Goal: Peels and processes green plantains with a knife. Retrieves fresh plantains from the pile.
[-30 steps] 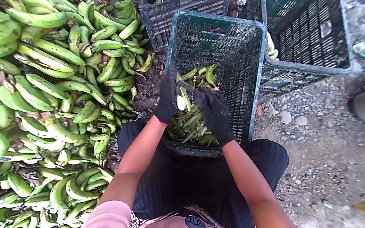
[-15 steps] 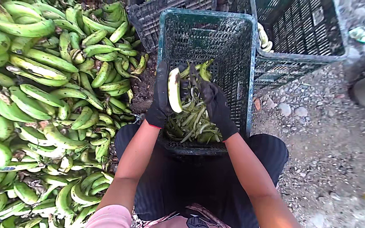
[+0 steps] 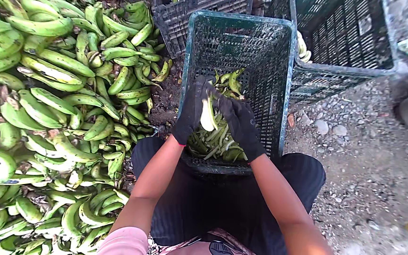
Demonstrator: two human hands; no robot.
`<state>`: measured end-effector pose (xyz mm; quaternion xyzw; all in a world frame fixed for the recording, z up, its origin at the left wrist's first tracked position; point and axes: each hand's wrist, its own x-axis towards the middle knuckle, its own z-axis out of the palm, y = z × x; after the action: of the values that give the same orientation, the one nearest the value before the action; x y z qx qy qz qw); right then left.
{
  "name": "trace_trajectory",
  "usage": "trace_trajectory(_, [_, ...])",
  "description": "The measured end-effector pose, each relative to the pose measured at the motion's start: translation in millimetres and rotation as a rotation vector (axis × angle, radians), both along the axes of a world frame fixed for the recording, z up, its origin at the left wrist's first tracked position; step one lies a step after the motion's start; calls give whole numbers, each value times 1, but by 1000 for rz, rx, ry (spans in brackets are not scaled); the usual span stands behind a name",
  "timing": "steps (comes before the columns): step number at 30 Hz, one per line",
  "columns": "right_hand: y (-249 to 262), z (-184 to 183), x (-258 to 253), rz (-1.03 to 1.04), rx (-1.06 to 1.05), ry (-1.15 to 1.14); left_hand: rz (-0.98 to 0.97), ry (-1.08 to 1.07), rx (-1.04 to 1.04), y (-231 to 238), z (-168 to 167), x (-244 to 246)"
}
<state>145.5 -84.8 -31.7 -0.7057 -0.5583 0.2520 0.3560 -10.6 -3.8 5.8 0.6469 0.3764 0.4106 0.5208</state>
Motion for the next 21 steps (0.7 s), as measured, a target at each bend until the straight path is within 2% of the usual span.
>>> trace_trajectory(3, [4, -5, 8, -59, -85, 410, -76, 148, 69, -15, -1, 7])
trace_trajectory(5, [3, -8, 12, -85, -121, 545, -168, 80, -30, -20, -3, 8])
trace_trajectory(7, [1, -6, 13, -108, -113, 577, -241, -69, -183, -14, 0, 12])
trace_trajectory(9, [-1, -4, 15, -73, -2, 484, -221, -160, -279, -6, 6, 9])
trace_trajectory(13, [-7, 9, 25, 181, 199, -75, -86, -331, -401, 10, 3, -4])
trace_trajectory(15, [-10, 9, 27, 254, 266, -241, -64, -384, -496, 15, 6, -8])
trace_trajectory(18, [-14, 6, 22, 240, 325, -322, -72, -369, -558, 15, 10, -12])
trace_trajectory(21, [-15, 10, 17, 196, 215, -302, -61, -232, -392, 9, 12, -10])
